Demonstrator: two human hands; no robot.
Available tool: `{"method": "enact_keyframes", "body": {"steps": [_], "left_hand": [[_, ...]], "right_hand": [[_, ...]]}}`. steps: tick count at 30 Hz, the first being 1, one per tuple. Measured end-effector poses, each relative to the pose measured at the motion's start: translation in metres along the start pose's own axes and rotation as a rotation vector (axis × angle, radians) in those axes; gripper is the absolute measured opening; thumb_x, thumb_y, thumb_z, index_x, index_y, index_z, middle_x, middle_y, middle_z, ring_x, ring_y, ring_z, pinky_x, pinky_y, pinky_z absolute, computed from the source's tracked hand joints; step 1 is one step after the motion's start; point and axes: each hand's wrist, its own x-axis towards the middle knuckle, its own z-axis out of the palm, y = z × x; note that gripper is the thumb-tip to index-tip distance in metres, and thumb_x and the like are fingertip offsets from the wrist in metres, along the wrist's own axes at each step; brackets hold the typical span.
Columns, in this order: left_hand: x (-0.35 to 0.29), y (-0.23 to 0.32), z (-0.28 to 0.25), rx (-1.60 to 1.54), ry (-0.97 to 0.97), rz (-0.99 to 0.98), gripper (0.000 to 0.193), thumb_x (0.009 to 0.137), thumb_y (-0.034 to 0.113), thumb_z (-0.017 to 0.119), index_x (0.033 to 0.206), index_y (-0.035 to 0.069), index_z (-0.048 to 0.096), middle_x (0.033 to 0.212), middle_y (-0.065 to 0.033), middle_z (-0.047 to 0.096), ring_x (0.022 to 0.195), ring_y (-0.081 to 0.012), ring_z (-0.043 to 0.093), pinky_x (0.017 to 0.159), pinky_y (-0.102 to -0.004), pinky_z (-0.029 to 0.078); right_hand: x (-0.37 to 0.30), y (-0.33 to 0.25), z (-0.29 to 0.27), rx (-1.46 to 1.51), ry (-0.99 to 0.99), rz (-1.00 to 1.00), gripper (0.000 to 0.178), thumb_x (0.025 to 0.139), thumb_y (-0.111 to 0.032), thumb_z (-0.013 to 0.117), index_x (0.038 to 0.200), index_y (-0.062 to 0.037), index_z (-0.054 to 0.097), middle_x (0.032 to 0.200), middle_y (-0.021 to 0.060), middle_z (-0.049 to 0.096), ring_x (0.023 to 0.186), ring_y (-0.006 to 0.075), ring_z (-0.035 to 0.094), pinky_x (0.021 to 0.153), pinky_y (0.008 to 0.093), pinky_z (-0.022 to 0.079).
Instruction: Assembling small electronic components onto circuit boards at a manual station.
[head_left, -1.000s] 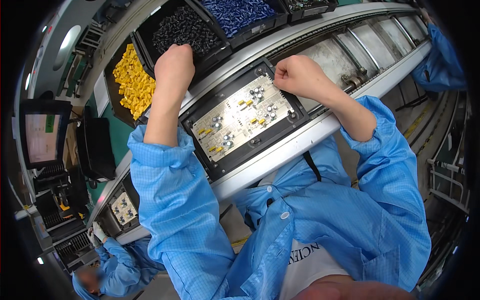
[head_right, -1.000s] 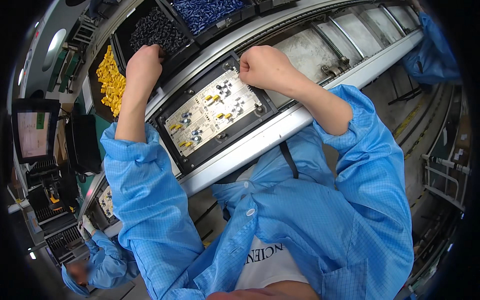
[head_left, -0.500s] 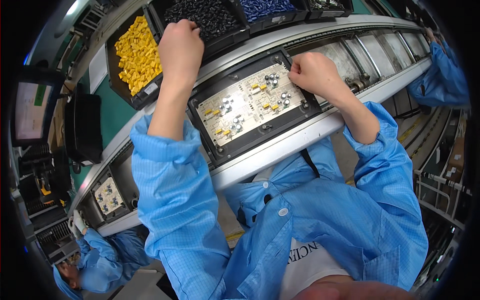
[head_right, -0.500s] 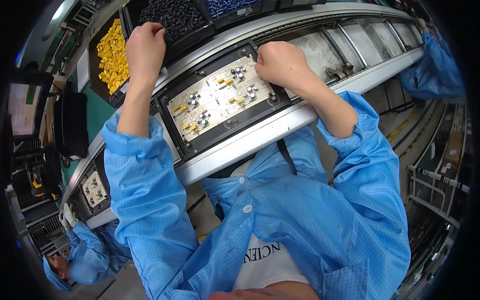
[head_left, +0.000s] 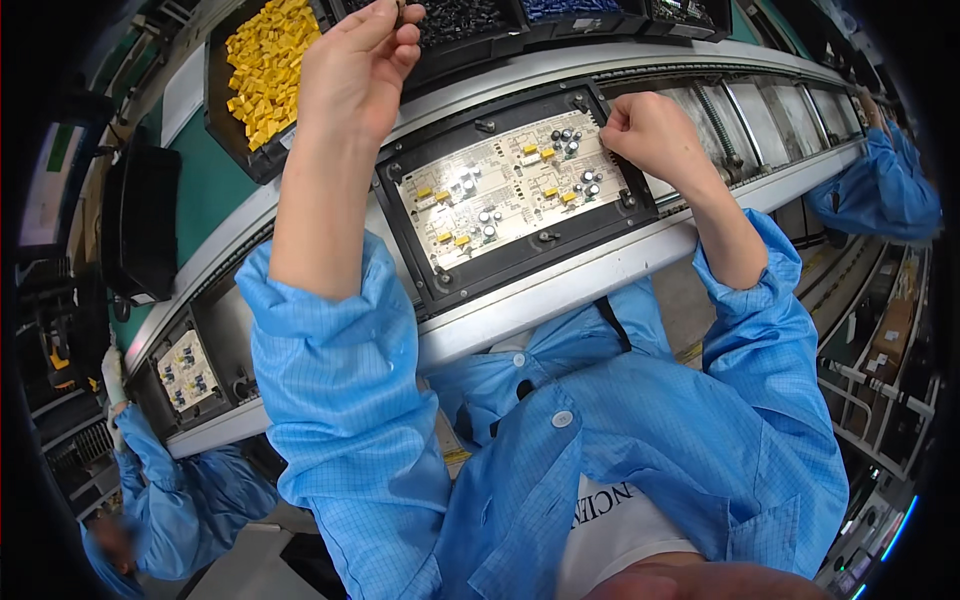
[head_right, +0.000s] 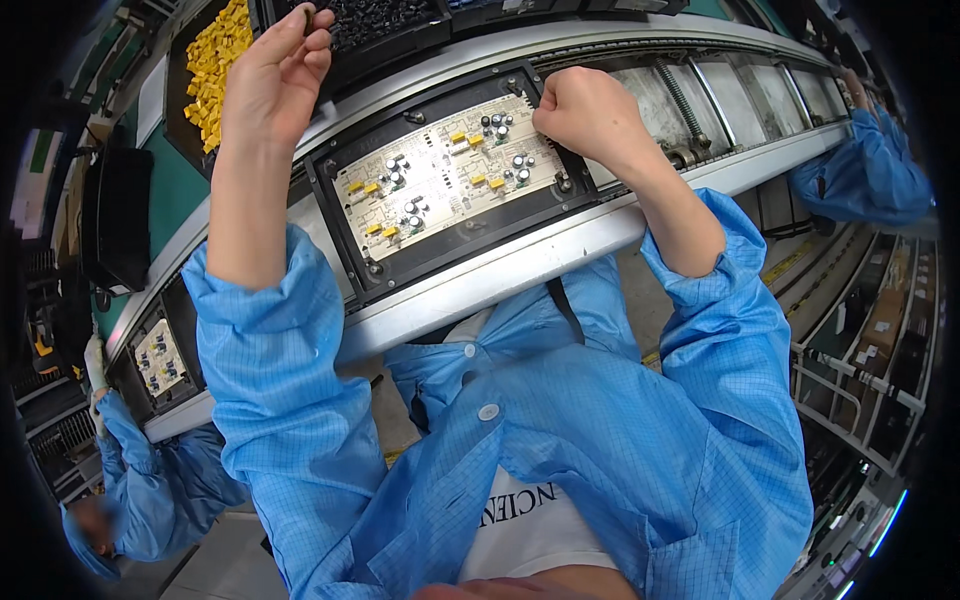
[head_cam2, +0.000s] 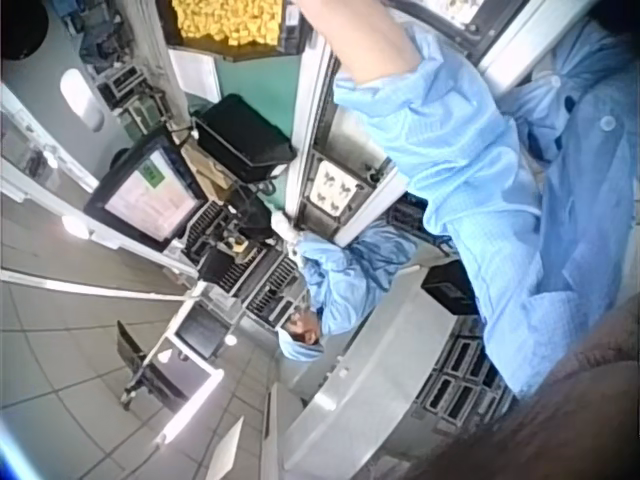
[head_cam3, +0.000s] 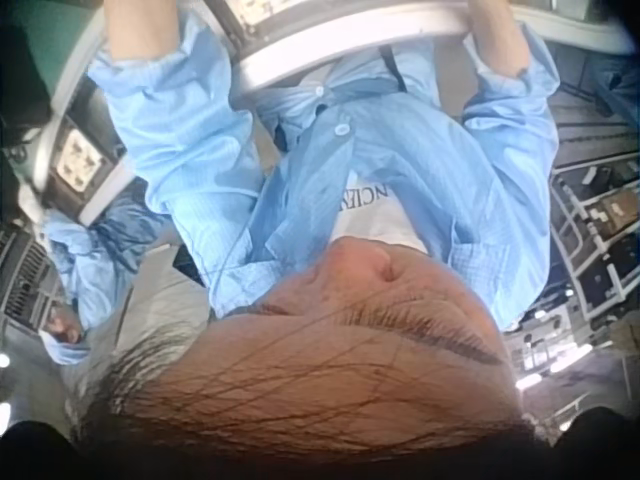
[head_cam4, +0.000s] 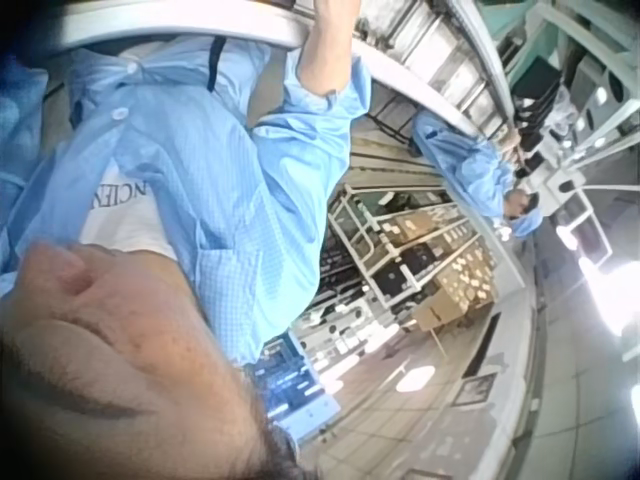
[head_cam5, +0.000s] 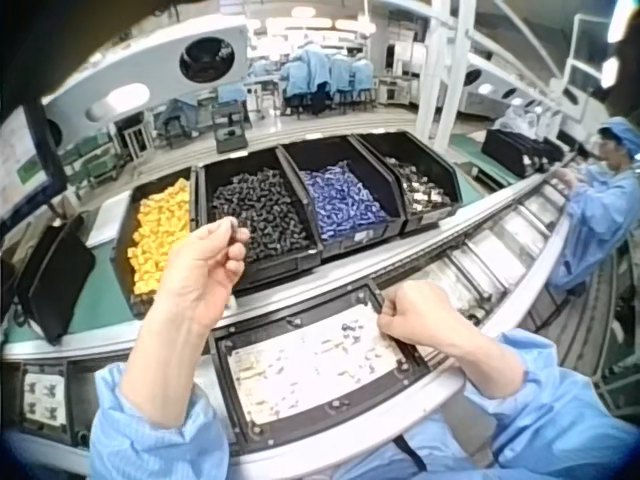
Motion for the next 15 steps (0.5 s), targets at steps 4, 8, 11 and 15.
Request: {"method": "enact_keyframes", "body": {"steps": [4,8,11,15], "left_hand": [[-0.020,-0.005,-0.008,-0.368,-0.247,-0.212,0.020,0.092,0.015,0.059,0.103,-0.001,0.064,0.094,-0.0127,0.067,0.074,-0.0162,0.058,0.059,-0.0250,0.046],[-0.048,-0.020,0.017,-0.069,-0.179,-0.162,0.017,0.089,0.010,0.064,0.100,-0.002,0.064,0.086,-0.0086,0.064,0.066,-0.0104,0.052,0.053,-0.0218,0.039],[-0.063,-0.030,0.032,0.251,-0.241,-0.233,0.014,0.085,0.005,0.069,0.097,-0.002,0.069,0.083,-0.0063,0.068,0.064,-0.0077,0.054,0.056,-0.0209,0.043],[-0.077,-0.058,0.054,0.786,-0.316,-0.142,0.018,0.084,0.007,0.068,0.101,0.000,0.072,0.088,-0.0091,0.071,0.079,-0.0177,0.066,0.074,-0.0284,0.051]], "right_hand": [[0.000,0.005,0.002,-0.026,0.069,-0.065,0.015,0.072,-0.016,0.064,0.069,-0.0011,0.064,0.064,0.0157,0.063,0.062,0.0317,0.063,0.059,0.0405,0.049],[-0.001,0.002,0.003,-0.101,0.082,-0.106,0.017,0.073,-0.018,0.064,0.069,-0.0017,0.064,0.066,0.0161,0.064,0.064,0.0328,0.063,0.060,0.0415,0.049],[0.000,0.005,0.005,-0.101,0.096,-0.129,0.019,0.074,-0.020,0.064,0.069,-0.0023,0.064,0.066,0.0162,0.064,0.066,0.0345,0.063,0.061,0.0426,0.048],[0.000,0.018,-0.002,0.004,0.054,-0.138,0.021,0.078,-0.021,0.066,0.069,-0.0025,0.063,0.062,0.0148,0.060,0.061,0.0267,0.062,0.057,0.0376,0.046]]}}
